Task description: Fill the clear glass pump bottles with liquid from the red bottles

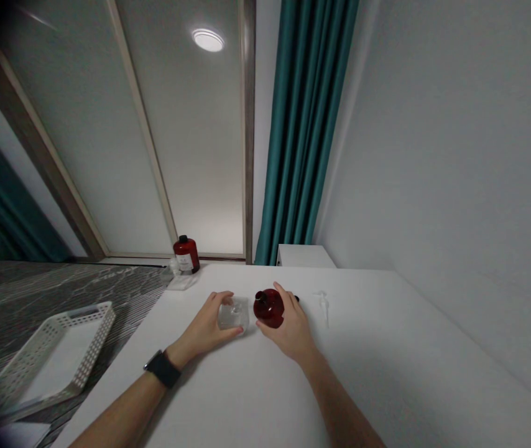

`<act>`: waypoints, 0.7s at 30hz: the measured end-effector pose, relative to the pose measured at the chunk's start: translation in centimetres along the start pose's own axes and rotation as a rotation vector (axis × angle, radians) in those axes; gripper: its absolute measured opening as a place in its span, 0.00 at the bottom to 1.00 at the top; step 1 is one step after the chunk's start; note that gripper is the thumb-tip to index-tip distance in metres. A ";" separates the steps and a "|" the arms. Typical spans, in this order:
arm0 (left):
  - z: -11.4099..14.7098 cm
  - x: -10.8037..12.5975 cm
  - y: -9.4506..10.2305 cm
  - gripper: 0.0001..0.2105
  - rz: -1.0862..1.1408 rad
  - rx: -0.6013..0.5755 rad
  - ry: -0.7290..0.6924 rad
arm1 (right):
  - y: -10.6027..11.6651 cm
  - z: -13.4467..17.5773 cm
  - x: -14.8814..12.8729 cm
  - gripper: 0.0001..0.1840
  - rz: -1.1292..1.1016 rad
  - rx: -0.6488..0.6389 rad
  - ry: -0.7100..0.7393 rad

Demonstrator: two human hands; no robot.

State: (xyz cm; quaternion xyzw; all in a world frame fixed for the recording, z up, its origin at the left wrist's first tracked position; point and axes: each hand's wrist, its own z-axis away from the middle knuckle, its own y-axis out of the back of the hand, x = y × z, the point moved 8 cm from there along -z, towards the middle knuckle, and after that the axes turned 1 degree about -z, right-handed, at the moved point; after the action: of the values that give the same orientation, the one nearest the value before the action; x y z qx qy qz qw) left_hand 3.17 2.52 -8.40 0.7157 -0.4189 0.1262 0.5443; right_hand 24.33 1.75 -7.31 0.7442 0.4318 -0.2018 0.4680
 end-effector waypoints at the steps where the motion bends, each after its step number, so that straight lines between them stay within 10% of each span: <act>1: 0.0 0.1 0.1 0.33 -0.008 0.000 -0.005 | 0.1 0.0 -0.1 0.47 0.013 -0.005 0.009; 21: 0.1 0.4 0.5 0.38 -0.051 -0.073 -0.004 | 0.0 0.1 -0.6 0.40 0.062 -0.084 0.042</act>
State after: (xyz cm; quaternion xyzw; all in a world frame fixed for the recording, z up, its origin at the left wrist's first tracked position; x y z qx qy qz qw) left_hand 3.00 2.22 -7.86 0.7060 -0.4061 0.0953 0.5723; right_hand 24.05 1.41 -6.90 0.7409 0.4262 -0.1533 0.4959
